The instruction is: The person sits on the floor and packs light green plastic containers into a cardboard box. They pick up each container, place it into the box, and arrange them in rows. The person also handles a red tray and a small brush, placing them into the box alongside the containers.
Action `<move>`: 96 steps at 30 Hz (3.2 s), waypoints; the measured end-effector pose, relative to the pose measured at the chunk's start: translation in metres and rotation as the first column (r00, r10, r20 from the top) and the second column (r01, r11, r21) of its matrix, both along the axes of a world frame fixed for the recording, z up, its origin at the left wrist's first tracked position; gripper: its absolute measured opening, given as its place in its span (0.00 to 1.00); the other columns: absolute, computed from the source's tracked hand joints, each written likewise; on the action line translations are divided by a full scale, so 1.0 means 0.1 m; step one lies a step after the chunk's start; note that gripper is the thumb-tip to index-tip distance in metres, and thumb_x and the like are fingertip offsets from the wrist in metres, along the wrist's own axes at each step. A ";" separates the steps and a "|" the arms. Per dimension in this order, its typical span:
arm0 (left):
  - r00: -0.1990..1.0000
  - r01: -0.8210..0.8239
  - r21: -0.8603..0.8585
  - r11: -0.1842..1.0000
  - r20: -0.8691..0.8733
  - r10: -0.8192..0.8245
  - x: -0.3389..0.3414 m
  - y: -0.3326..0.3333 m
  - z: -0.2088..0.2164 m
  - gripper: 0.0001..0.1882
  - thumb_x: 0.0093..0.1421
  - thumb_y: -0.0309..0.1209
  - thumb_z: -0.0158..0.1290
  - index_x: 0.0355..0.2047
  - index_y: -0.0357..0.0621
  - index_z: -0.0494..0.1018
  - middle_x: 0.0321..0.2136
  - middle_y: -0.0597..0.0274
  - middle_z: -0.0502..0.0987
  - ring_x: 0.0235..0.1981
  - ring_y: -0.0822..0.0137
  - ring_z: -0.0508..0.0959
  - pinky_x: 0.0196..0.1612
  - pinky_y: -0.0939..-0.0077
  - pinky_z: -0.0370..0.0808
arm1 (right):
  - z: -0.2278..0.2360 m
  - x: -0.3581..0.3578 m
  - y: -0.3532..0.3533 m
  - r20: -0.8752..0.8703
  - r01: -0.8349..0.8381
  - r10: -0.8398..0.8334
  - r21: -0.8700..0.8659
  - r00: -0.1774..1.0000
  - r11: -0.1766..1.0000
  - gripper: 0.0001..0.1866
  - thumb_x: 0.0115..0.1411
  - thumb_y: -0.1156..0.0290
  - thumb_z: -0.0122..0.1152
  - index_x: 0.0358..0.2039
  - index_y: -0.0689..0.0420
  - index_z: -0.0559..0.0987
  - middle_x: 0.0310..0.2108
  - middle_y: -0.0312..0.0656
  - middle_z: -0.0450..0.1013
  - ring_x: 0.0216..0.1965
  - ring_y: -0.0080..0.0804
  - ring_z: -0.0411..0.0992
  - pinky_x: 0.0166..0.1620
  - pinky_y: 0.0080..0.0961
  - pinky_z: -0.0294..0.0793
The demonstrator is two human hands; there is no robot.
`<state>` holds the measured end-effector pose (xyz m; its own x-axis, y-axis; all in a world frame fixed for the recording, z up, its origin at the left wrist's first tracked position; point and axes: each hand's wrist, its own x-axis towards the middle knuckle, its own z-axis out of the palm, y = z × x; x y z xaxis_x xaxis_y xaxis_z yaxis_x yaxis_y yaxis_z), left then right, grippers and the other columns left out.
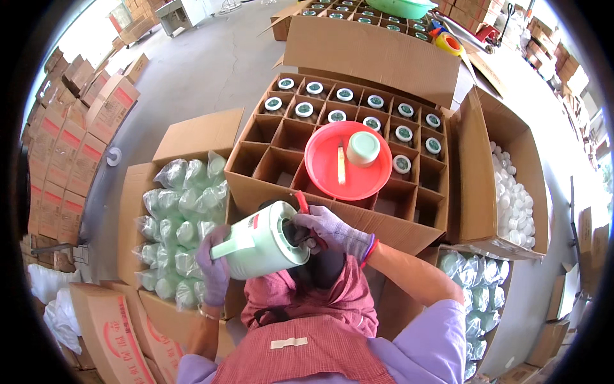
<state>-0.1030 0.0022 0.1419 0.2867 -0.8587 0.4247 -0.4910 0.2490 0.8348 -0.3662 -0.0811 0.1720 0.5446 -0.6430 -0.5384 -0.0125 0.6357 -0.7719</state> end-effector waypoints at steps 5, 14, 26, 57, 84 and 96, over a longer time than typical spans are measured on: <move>0.955 0.117 0.444 0.888 0.195 -0.224 0.00 0.16 0.30 0.20 0.54 0.27 0.53 0.48 0.36 0.69 0.33 0.46 0.78 0.34 0.51 0.80 0.38 0.66 0.75 | 0.19 -0.27 -0.33 -0.649 -0.545 -0.139 -0.720 0.748 0.430 0.16 0.58 0.59 0.56 0.36 0.59 0.71 0.24 0.49 0.73 0.30 0.42 0.76 0.35 0.33 0.74; 0.675 0.335 0.840 0.426 0.101 -0.731 -0.11 0.06 0.51 0.34 0.49 0.30 0.49 0.59 0.41 0.59 0.33 0.42 0.76 0.33 0.52 0.79 0.36 0.65 0.75 | -0.45 -1.02 -0.87 -0.851 -0.886 -0.521 -0.285 0.060 0.364 0.09 0.56 0.69 0.51 0.37 0.53 0.78 0.39 0.45 0.73 0.39 0.42 0.74 0.39 0.43 0.73; 0.911 0.282 0.457 0.844 -0.404 -0.085 0.43 0.68 -0.38 0.17 0.57 0.25 0.44 0.47 0.33 0.69 0.32 0.54 0.77 0.30 0.61 0.77 0.34 0.70 0.75 | -0.57 -4.75 0.10 -0.608 -0.323 -0.702 -0.624 -0.371 0.711 0.21 0.56 0.58 0.53 0.48 0.53 0.74 0.45 0.54 0.70 0.47 0.54 0.68 0.49 0.46 0.68; -0.205 0.522 -0.119 0.844 -0.979 -0.011 -0.85 -0.12 -0.10 0.14 0.61 0.27 0.47 0.46 0.36 0.69 0.42 0.54 0.77 0.40 0.62 0.80 0.43 0.66 0.81 | 0.61 -0.57 0.38 0.503 0.770 -0.620 -0.572 0.602 0.283 0.20 0.51 0.80 0.63 0.37 0.57 0.61 0.38 0.40 0.64 0.41 0.24 0.65 0.44 0.24 0.67; -0.286 0.448 -0.220 0.866 -0.954 -0.095 -0.69 -0.06 -0.11 0.15 0.61 0.25 0.44 0.48 0.35 0.67 0.45 0.50 0.76 0.44 0.57 0.79 0.46 0.55 0.80 | -0.14 0.15 0.03 0.184 0.290 -0.485 -0.945 0.855 0.153 0.41 0.57 0.63 0.58 0.64 0.67 0.49 0.62 0.59 0.50 0.64 0.51 0.50 0.64 0.40 0.49; -0.292 0.389 -0.246 0.888 -0.947 -0.135 -0.35 -0.27 -0.35 0.14 0.62 0.26 0.41 0.47 0.34 0.66 0.45 0.49 0.75 0.47 0.54 0.77 0.45 0.59 0.81 | -0.53 -0.83 -1.62 -0.396 -0.482 -0.824 -0.859 0.406 0.175 0.45 0.40 0.58 0.72 0.60 0.50 0.64 0.52 0.54 0.60 0.51 0.54 0.60 0.54 0.49 0.63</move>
<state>-0.1377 -0.0243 0.1067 -0.0467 -0.9879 -0.1480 0.9697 -0.0804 0.2306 -0.4496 -0.2429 0.1186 0.1133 -0.8514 0.5121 -0.9106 -0.2952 -0.2893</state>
